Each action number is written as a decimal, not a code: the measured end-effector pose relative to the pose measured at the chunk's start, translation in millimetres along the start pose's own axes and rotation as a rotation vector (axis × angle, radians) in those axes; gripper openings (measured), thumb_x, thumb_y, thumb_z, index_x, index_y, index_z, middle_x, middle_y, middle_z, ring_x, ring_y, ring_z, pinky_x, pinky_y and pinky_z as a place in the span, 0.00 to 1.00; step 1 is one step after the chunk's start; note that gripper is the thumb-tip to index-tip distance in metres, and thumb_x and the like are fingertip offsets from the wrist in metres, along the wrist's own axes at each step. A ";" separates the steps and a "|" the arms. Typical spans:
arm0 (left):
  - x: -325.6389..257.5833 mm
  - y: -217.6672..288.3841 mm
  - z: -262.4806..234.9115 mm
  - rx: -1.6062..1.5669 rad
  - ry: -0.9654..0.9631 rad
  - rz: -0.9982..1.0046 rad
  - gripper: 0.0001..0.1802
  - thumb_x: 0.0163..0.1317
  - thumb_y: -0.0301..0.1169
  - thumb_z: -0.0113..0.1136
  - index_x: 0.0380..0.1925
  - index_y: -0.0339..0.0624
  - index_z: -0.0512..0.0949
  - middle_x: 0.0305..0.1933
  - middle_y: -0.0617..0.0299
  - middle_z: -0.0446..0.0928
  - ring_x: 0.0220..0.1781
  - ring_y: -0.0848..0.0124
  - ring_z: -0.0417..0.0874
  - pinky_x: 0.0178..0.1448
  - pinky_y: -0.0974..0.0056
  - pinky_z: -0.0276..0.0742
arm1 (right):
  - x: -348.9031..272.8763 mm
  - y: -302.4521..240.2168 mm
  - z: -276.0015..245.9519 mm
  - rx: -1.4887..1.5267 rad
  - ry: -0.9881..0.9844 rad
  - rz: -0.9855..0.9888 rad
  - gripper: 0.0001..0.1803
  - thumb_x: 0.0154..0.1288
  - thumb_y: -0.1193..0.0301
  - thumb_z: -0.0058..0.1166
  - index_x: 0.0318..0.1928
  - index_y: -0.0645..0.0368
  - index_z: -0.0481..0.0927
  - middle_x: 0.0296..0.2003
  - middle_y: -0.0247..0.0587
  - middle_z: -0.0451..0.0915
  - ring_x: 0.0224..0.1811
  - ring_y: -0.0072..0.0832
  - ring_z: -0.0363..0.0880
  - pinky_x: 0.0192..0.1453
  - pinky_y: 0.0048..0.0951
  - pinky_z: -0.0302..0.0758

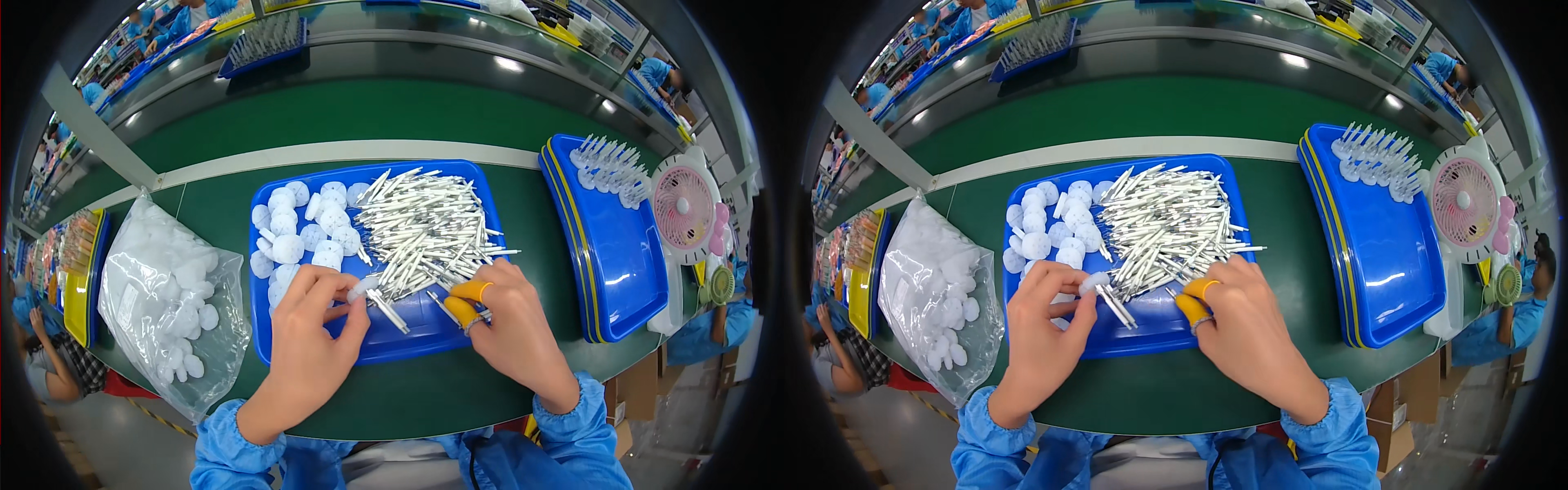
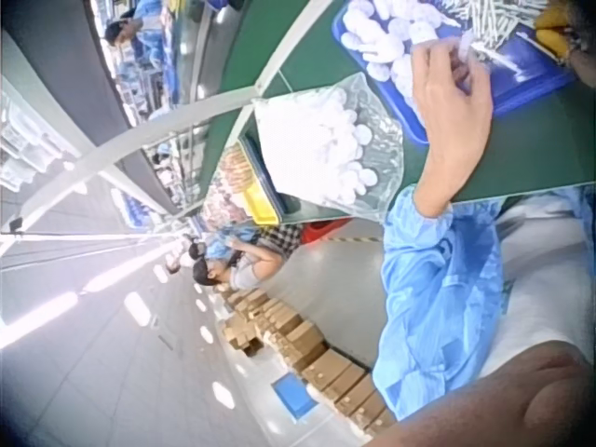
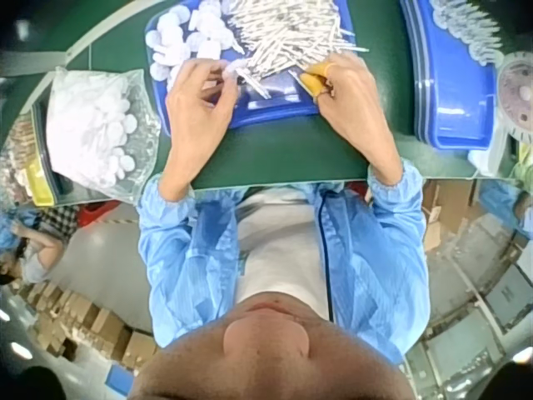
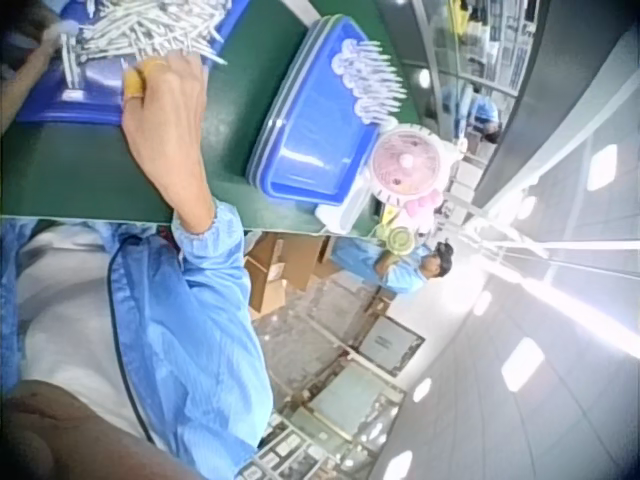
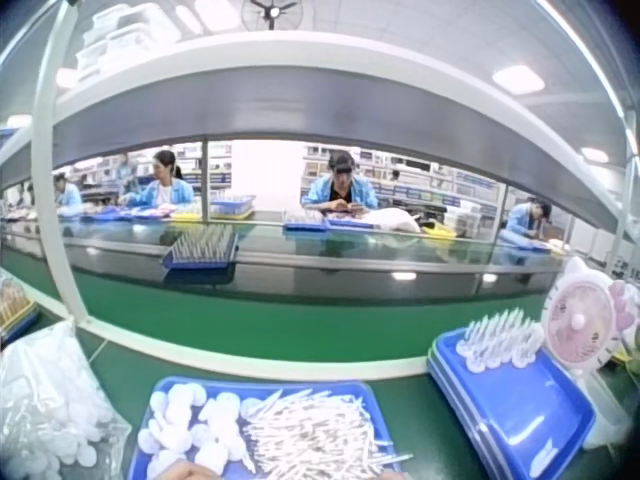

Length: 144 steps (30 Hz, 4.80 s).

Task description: The person repeatedly picks up white plastic circular bases and thin white rods from a blue tray. They insert the rods into the bases one by one and place the assembled units into a separate blue tray with slots. The process is repetitive and performed by hand.

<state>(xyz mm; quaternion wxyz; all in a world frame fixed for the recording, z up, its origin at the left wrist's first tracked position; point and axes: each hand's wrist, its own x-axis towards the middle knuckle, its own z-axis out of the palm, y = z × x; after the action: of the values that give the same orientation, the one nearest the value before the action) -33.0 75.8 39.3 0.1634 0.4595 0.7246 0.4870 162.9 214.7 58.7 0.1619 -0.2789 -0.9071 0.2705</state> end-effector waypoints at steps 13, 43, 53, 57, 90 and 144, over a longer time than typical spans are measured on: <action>2.7 -1.0 -10.0 -0.107 -0.098 -0.122 0.08 0.67 0.20 0.69 0.45 0.32 0.84 0.43 0.55 0.81 0.44 0.67 0.89 0.46 0.63 0.92 | -8.1 -14.0 -9.1 0.038 -0.172 0.080 0.16 0.52 0.82 0.66 0.44 0.69 0.87 0.37 0.50 0.81 0.47 0.46 0.78 0.52 0.44 0.72; -5.0 1.7 2.8 -0.066 -0.142 0.054 0.12 0.64 0.17 0.69 0.46 0.34 0.83 0.42 0.55 0.81 0.42 0.67 0.89 0.47 0.62 0.93 | -3.4 -4.6 14.9 0.204 -0.124 -0.222 0.17 0.41 0.84 0.65 0.37 0.77 0.85 0.45 0.52 0.77 0.47 0.49 0.76 0.52 0.46 0.75; -8.4 2.6 7.2 -0.009 -0.133 0.083 0.10 0.62 0.19 0.72 0.42 0.33 0.82 0.38 0.53 0.82 0.38 0.61 0.90 0.43 0.60 0.91 | -3.7 -17.0 29.3 0.241 -0.015 -0.235 0.18 0.41 0.85 0.64 0.39 0.76 0.85 0.40 0.51 0.78 0.44 0.48 0.77 0.49 0.46 0.75; -10.7 0.9 8.2 0.000 -0.105 0.135 0.11 0.60 0.19 0.71 0.42 0.32 0.82 0.37 0.52 0.81 0.36 0.60 0.90 0.41 0.61 0.89 | -9.9 -19.2 36.8 0.275 0.065 -0.218 0.16 0.41 0.85 0.64 0.37 0.76 0.85 0.36 0.51 0.78 0.39 0.48 0.76 0.43 0.46 0.74; 9.3 -6.7 -15.8 -0.181 -0.099 -0.223 0.07 0.70 0.20 0.67 0.44 0.31 0.79 0.41 0.61 0.83 0.44 0.77 0.87 0.43 0.70 0.88 | 13.8 9.9 34.4 -0.225 0.006 -0.322 0.11 0.51 0.82 0.66 0.38 0.67 0.89 0.40 0.43 0.76 0.47 0.40 0.73 0.53 0.42 0.71; -9.5 -3.0 10.3 0.018 -0.101 0.150 0.11 0.58 0.19 0.73 0.42 0.33 0.84 0.37 0.53 0.82 0.37 0.62 0.89 0.41 0.62 0.88 | -5.4 -16.4 33.9 0.248 0.003 -0.124 0.18 0.47 0.84 0.62 0.43 0.74 0.86 0.36 0.50 0.80 0.41 0.47 0.77 0.47 0.45 0.73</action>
<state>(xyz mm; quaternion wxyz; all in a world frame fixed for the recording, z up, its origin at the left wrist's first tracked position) -22.5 73.4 29.9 0.1587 0.5377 0.6835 0.4675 145.2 186.5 40.3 0.2130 -0.2007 -0.8818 0.3698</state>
